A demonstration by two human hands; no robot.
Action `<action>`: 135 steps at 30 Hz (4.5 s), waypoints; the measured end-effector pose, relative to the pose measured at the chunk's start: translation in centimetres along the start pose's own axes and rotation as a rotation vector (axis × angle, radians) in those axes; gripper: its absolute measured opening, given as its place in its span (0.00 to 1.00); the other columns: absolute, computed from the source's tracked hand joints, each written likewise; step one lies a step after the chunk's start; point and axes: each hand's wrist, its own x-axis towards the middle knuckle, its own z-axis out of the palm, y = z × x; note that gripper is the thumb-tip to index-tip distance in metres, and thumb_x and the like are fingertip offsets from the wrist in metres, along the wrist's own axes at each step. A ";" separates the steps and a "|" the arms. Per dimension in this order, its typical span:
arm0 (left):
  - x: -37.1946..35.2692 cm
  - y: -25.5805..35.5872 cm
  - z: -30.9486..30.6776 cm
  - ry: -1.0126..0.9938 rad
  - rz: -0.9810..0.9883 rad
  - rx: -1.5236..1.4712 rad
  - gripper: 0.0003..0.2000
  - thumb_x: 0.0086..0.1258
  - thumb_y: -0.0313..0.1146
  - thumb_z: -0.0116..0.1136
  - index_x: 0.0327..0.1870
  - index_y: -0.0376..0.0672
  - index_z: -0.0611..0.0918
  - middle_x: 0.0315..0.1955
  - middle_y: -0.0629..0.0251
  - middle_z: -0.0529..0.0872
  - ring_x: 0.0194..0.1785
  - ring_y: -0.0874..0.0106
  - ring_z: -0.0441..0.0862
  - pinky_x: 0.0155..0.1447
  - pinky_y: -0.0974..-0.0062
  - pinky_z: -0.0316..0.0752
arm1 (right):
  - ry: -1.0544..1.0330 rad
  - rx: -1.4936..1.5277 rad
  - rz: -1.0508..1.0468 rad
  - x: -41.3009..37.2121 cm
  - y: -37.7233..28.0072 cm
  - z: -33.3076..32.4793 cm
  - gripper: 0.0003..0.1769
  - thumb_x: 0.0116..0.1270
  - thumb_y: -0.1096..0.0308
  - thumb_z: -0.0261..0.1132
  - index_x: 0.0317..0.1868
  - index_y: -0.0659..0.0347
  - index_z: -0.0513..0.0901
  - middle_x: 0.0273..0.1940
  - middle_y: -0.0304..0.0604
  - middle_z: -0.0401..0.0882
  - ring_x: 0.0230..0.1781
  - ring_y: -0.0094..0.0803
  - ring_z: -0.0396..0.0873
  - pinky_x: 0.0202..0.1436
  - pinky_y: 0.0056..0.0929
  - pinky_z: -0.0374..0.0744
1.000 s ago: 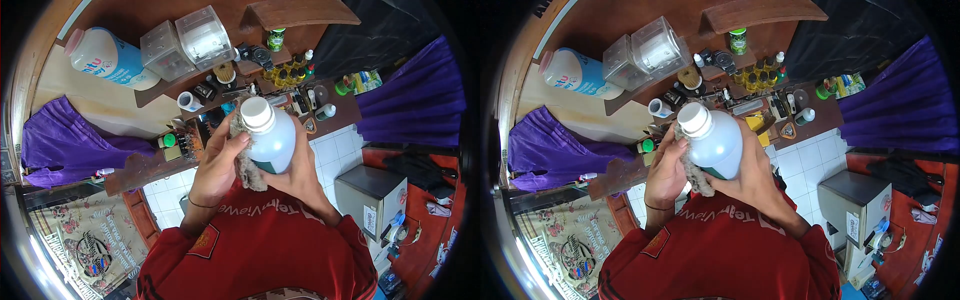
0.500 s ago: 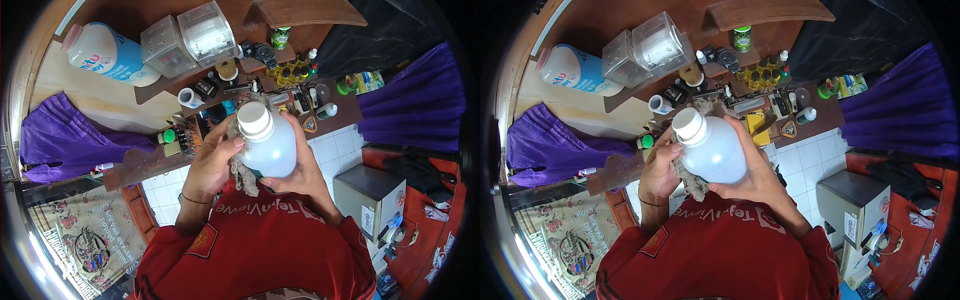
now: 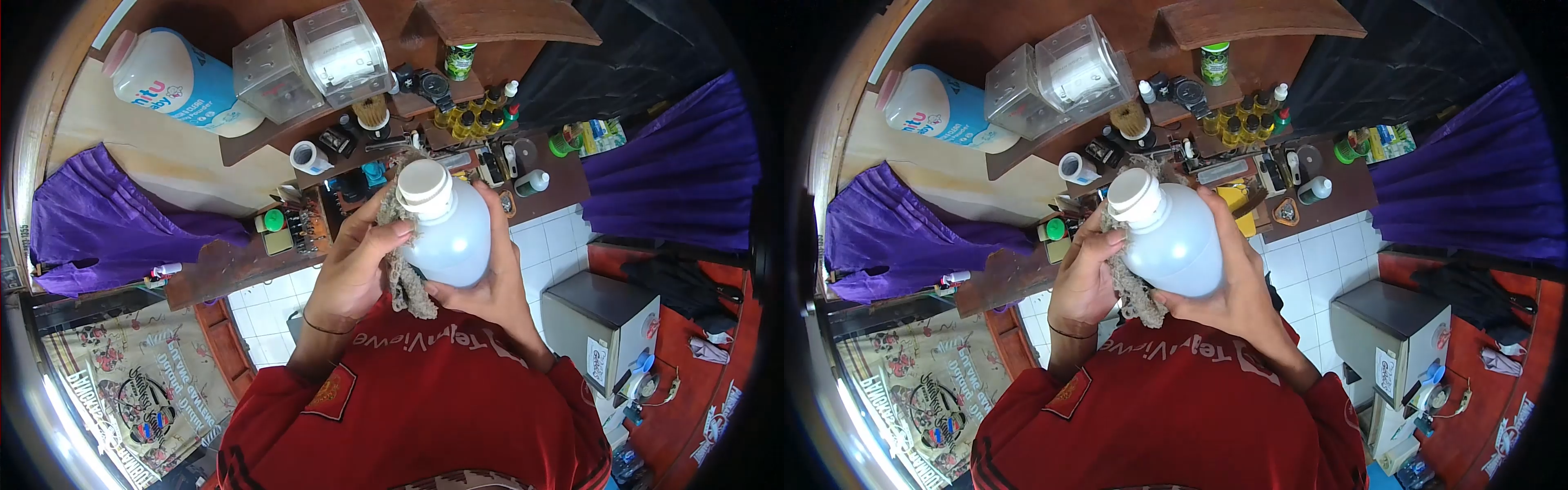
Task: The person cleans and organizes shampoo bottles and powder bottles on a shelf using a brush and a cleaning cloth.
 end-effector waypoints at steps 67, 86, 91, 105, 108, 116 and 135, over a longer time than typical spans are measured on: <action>-1.4 0.9 -0.4 -0.124 0.010 -0.072 0.27 0.68 0.25 0.59 0.69 0.33 0.73 0.59 0.62 0.82 0.62 0.72 0.77 0.70 0.71 0.67 | 0.025 -0.086 -0.063 -1.2 -1.1 0.7 0.62 0.43 0.63 0.83 0.75 0.67 0.55 0.59 0.62 0.76 0.59 0.50 0.80 0.62 0.42 0.78; -1.7 1.0 -0.3 -0.053 -0.011 -0.077 0.25 0.66 0.22 0.51 0.66 0.28 0.74 0.69 0.59 0.72 0.70 0.69 0.70 0.74 0.69 0.61 | -0.007 0.054 -0.021 -0.7 -0.6 0.5 0.64 0.42 0.63 0.83 0.75 0.67 0.53 0.60 0.59 0.76 0.60 0.47 0.79 0.64 0.40 0.76; -1.6 1.1 -0.1 -0.163 0.004 -0.033 0.24 0.67 0.23 0.56 0.66 0.30 0.76 0.72 0.56 0.67 0.75 0.64 0.64 0.76 0.68 0.55 | -0.089 0.325 -0.047 -0.7 1.8 -0.6 0.69 0.36 0.57 0.83 0.76 0.66 0.52 0.68 0.55 0.68 0.69 0.44 0.69 0.73 0.41 0.65; -1.4 1.6 2.1 -0.118 -0.012 0.188 0.23 0.68 0.24 0.61 0.66 0.33 0.77 0.68 0.58 0.72 0.71 0.68 0.68 0.74 0.69 0.57 | -0.271 0.411 -0.017 -0.3 2.9 -2.6 0.73 0.35 0.46 0.80 0.77 0.70 0.49 0.72 0.54 0.61 0.72 0.44 0.64 0.75 0.40 0.61; -1.0 1.5 2.4 -0.088 -0.004 0.194 0.23 0.67 0.24 0.61 0.65 0.32 0.77 0.66 0.59 0.74 0.69 0.68 0.69 0.73 0.70 0.58 | -0.217 0.586 0.309 0.2 1.2 -2.8 0.74 0.35 0.44 0.78 0.78 0.70 0.48 0.72 0.55 0.61 0.72 0.45 0.65 0.73 0.41 0.64; -0.7 0.8 1.9 -0.147 0.165 0.309 0.19 0.67 0.27 0.62 0.59 0.34 0.82 0.60 0.60 0.77 0.67 0.70 0.66 0.71 0.70 0.57 | -0.278 0.770 0.320 -0.4 3.3 -2.5 0.75 0.31 0.43 0.78 0.77 0.71 0.50 0.70 0.58 0.65 0.69 0.47 0.69 0.72 0.43 0.68; -1.0 -1.7 0.5 0.060 0.112 0.057 0.18 0.76 0.27 0.55 0.64 0.32 0.77 0.62 0.65 0.72 0.64 0.76 0.70 0.69 0.75 0.62 | -0.091 0.435 0.179 -0.7 4.2 -1.3 0.65 0.49 0.33 0.74 0.75 0.69 0.58 0.70 0.53 0.66 0.70 0.41 0.67 0.73 0.40 0.62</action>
